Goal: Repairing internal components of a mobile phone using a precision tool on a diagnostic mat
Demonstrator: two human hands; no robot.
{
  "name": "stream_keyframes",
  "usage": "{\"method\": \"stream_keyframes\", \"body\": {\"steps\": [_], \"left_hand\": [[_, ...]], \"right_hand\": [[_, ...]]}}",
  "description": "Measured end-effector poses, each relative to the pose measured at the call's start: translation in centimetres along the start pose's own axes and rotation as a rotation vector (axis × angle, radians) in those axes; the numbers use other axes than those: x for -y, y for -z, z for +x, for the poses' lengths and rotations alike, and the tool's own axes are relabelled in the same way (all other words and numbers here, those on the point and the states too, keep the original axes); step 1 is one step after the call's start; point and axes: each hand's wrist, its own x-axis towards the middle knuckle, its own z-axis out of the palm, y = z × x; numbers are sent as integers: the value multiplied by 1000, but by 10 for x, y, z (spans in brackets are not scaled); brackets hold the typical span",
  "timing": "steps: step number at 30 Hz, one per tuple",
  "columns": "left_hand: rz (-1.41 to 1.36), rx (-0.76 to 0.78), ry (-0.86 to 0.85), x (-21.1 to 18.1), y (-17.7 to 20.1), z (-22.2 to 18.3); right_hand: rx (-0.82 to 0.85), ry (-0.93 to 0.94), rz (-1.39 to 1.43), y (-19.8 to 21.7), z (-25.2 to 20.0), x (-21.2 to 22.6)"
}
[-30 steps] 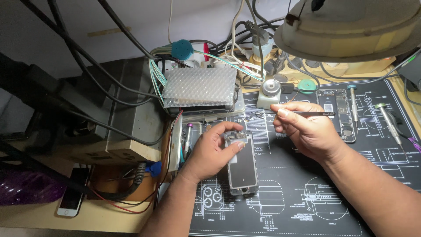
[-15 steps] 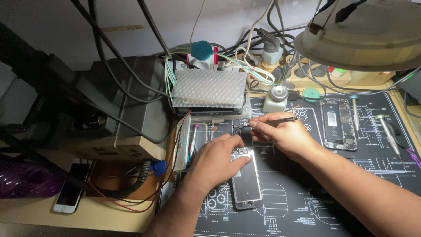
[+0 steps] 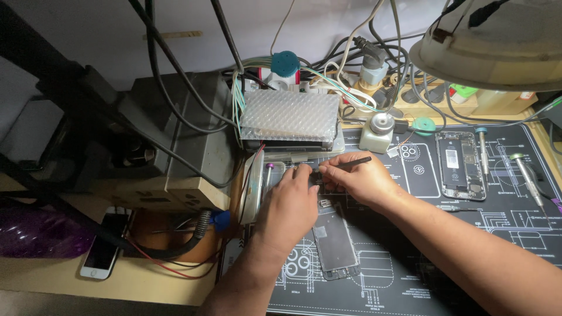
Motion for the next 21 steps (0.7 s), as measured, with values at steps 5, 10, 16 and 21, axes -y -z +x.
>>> {"method": "stream_keyframes", "body": {"steps": [5, 10, 16, 21], "left_hand": [[15, 58, 32, -8, 4, 1], [34, 65, 16, -6, 2, 1], [59, 57, 10, -14, 2, -1], [41, 33, -24, -10, -4, 1]], "right_hand": [[-17, 10, -66, 1, -5, 12], [-20, -5, -23, 2, -4, 8], [3, -6, -51, 4, -5, 5], [36, -12, -100, 7, -4, 2]]}}
